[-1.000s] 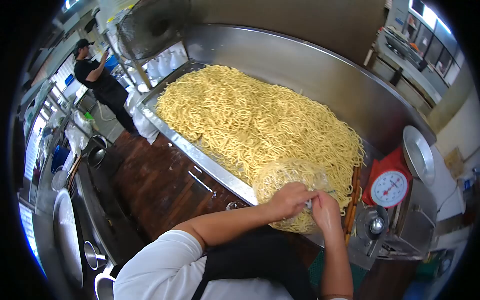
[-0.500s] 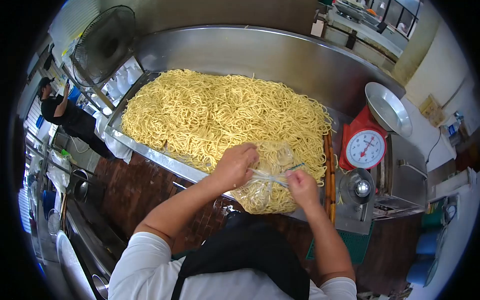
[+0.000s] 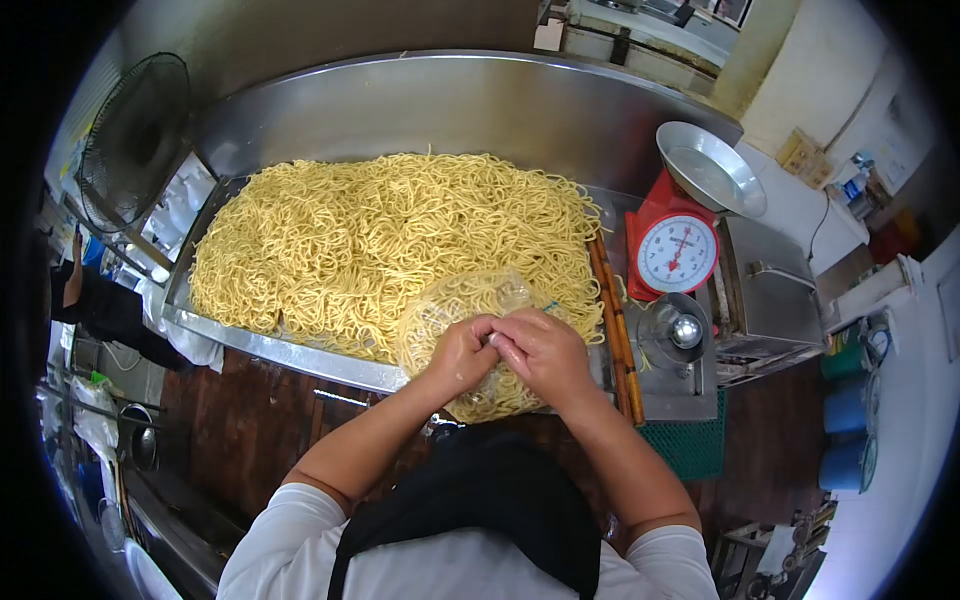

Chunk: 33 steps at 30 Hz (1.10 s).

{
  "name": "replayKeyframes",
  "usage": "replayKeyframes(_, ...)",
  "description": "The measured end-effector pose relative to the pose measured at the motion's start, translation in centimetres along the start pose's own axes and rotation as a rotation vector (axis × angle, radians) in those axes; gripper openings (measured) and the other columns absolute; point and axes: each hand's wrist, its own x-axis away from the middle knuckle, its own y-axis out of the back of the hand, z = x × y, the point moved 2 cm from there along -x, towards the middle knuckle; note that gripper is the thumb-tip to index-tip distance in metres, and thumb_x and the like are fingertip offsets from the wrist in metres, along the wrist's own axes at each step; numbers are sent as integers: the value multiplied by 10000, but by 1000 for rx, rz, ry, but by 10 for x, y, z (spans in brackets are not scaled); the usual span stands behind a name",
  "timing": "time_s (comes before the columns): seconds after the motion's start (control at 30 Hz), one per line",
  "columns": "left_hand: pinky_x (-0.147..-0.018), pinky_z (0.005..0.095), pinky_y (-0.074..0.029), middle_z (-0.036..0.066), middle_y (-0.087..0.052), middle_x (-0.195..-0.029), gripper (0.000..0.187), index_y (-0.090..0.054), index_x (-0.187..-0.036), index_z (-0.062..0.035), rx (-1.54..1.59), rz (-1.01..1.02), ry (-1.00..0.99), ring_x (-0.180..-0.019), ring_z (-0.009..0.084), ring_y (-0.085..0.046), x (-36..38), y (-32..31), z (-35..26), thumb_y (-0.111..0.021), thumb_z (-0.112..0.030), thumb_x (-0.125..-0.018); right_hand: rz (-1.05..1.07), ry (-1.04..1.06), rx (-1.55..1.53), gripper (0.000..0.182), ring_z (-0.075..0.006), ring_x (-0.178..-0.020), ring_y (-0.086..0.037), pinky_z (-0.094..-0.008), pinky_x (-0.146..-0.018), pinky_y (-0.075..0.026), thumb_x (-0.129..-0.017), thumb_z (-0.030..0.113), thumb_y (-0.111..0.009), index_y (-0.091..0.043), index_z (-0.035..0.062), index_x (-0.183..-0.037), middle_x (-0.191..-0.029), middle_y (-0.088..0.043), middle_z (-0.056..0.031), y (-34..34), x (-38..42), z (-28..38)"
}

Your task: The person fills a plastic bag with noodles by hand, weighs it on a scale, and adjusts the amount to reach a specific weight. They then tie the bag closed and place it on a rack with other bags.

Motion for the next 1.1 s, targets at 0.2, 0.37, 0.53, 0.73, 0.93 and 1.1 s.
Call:
replayKeyframes(0.2,-720,381,-502,139,-633,-875,470,-533,-1217,-71,-118,-111,-76,-814,318,-623,3,7,-19,-646,-45,-761,42,-38,17,171,-280,-785,-654,-354,-668,-528,-801,162,-720,-690,83,-950,-880,-675,-98,-13,11,-1)
replayKeyframes(0.37,-699,392,-502,123,-606,-840,443,-573,-1166,-43,-362,-198,-471,-812,323,-603,6,1,-14,-657,-50,-731,26,-410,64,118,-257,-691,-648,-360,-628,-517,-841,136,-678,-655,46,-914,-795,-664,-113,-35,20,-28)
replayKeyframes(0.53,-691,371,-512,111,-609,-831,214,-682,-943,-35,-304,-258,-459,-786,283,-610,12,8,-11,-685,-25,-730,170,-922,-563,150,-85,-562,-540,-230,-509,-434,-928,151,-591,-629,7,-912,-685,-589,-16,-29,17,-44)
replayKeyframes(0.73,-693,388,-504,118,-613,-829,139,-672,-874,-21,-232,-200,-335,-797,299,-610,15,13,-9,-692,-73,-746,336,-890,-702,173,-73,-585,-533,-213,-542,-433,-917,165,-612,-665,3,-945,-694,-608,-12,-19,17,-33)
replayKeyframes(0.93,-655,380,-499,124,-629,-774,222,-678,-838,-56,-348,39,92,-743,305,-617,22,35,-26,-727,-254,-750,596,-670,-312,260,-87,-603,-535,-234,-553,-428,-907,243,-609,-673,-9,-917,-697,-604,-14,-10,0,-32)
replayKeyframes(1.1,-571,340,-500,117,-667,-753,260,-679,-889,-27,-159,109,118,-627,227,-639,33,20,-9,-702,-275,-815,772,-871,-740,249,-80,-610,-515,-225,-559,-415,-917,253,-597,-630,22,-830,-657,-549,5,-17,6,-43)
